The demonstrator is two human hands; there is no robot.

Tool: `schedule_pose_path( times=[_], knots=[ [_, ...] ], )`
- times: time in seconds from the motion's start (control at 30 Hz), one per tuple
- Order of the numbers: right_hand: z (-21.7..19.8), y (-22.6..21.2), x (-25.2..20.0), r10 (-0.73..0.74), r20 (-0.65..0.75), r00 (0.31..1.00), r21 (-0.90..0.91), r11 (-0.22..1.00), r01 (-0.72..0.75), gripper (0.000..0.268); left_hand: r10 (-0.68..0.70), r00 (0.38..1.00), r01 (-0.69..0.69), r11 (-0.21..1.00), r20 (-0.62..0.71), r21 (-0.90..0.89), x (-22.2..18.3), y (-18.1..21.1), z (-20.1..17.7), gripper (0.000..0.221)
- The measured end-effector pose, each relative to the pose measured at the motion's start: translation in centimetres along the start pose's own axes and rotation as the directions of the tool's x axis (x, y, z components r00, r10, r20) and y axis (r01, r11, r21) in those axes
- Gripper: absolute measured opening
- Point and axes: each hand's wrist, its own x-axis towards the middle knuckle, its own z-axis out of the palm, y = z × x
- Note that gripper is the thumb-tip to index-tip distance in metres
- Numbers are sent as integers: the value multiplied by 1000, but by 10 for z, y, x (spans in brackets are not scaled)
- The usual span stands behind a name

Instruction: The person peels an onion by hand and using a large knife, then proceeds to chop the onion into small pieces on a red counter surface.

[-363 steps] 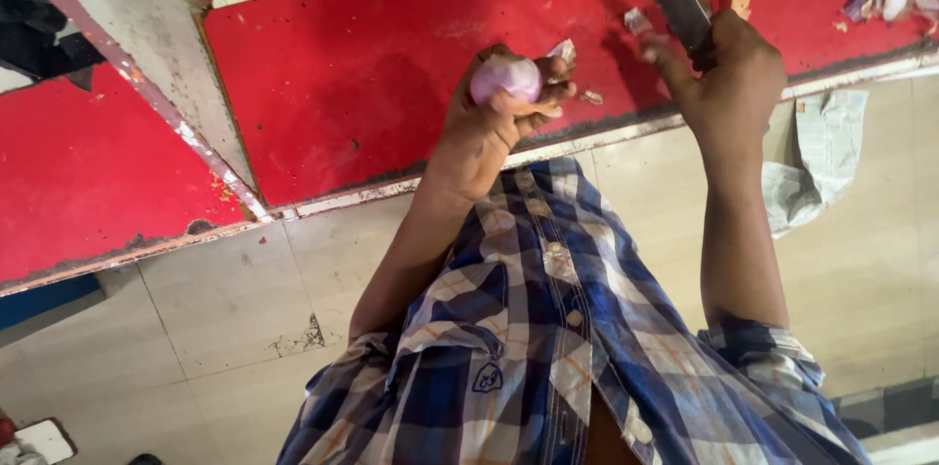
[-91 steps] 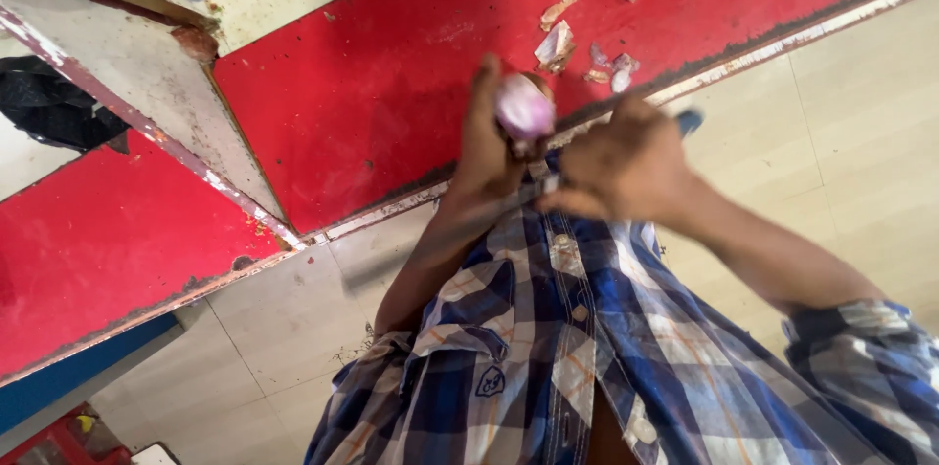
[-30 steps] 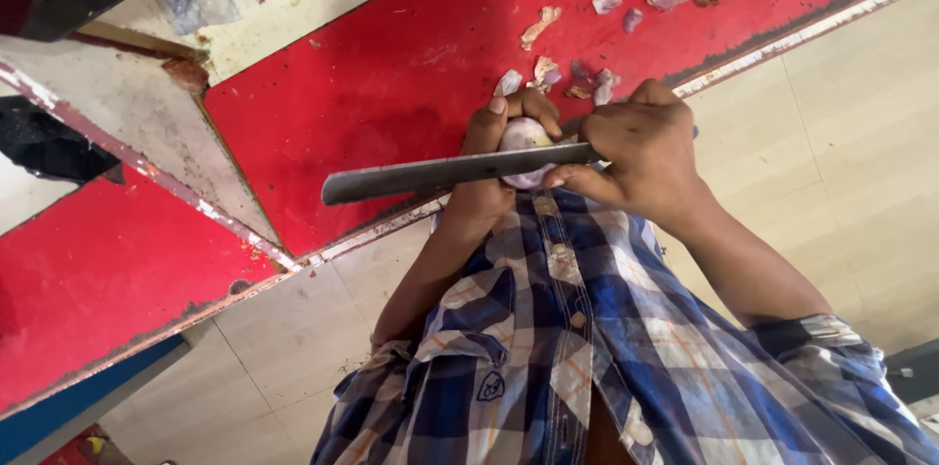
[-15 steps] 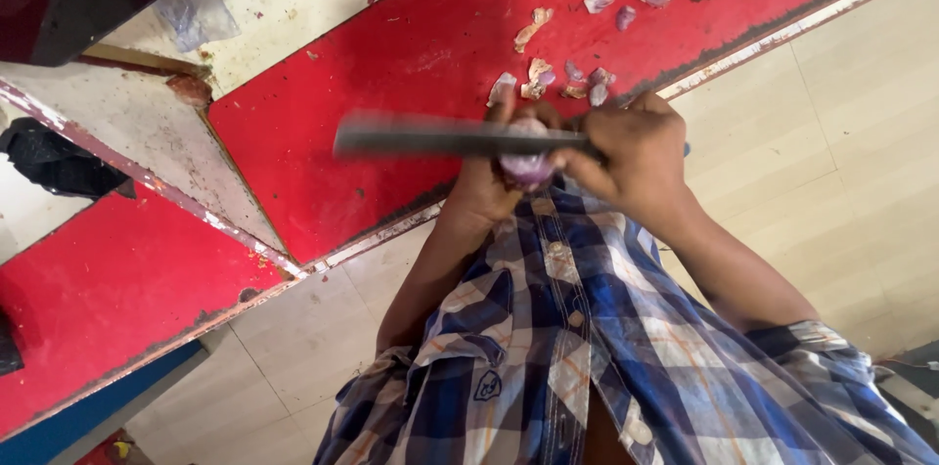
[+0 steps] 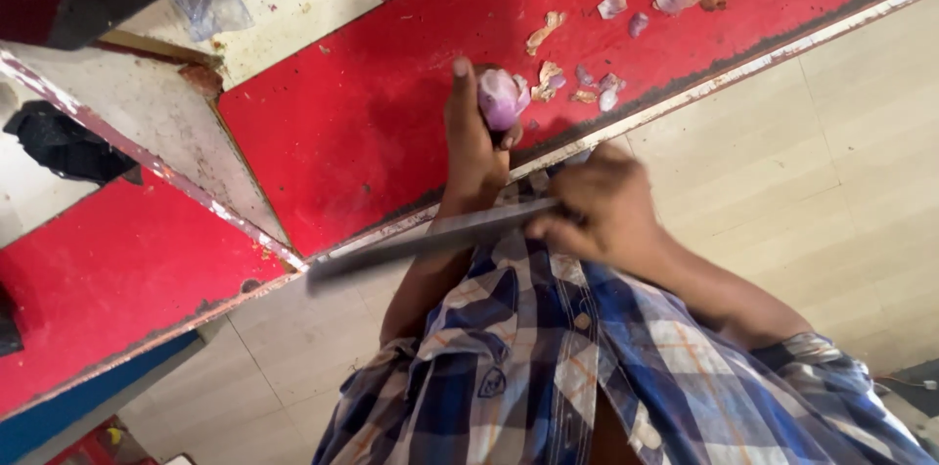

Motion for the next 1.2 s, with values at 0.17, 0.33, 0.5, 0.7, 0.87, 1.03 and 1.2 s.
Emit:
schedule_pose_path(
  times=[0.17,0.33,0.5,0.7,0.87,1.03,1.2],
  knots=[
    [-15,38,15,350,-86,933,-41,934,-355,36,6,998,-10,998,69,62,-17,2,0,73],
    [8,41,21,343,16,939,417,851,-318,72,82,980,-104,988,183,114,-27,3,17,77],
    [20,15,22,405,-51,913,433,833,-345,70,233,930,-242,970,284,-6,-31,0,29,72],
    [18,12,29,323,-230,918,-27,941,-338,61,447,872,-481,857,199,182,-32,3,31,65],
    [18,7,20,240,-233,943,-72,962,-262,56,150,985,-144,987,-87,70,-19,3,29,60],
    [19,18,0,14,-133,991,-364,929,-62,37,144,968,-145,989,-207,11,20,25,10,65],
    [-32,73,26,294,-291,911,-282,883,-375,50,257,964,-264,950,62,168,-17,29,10,50]
  ],
)
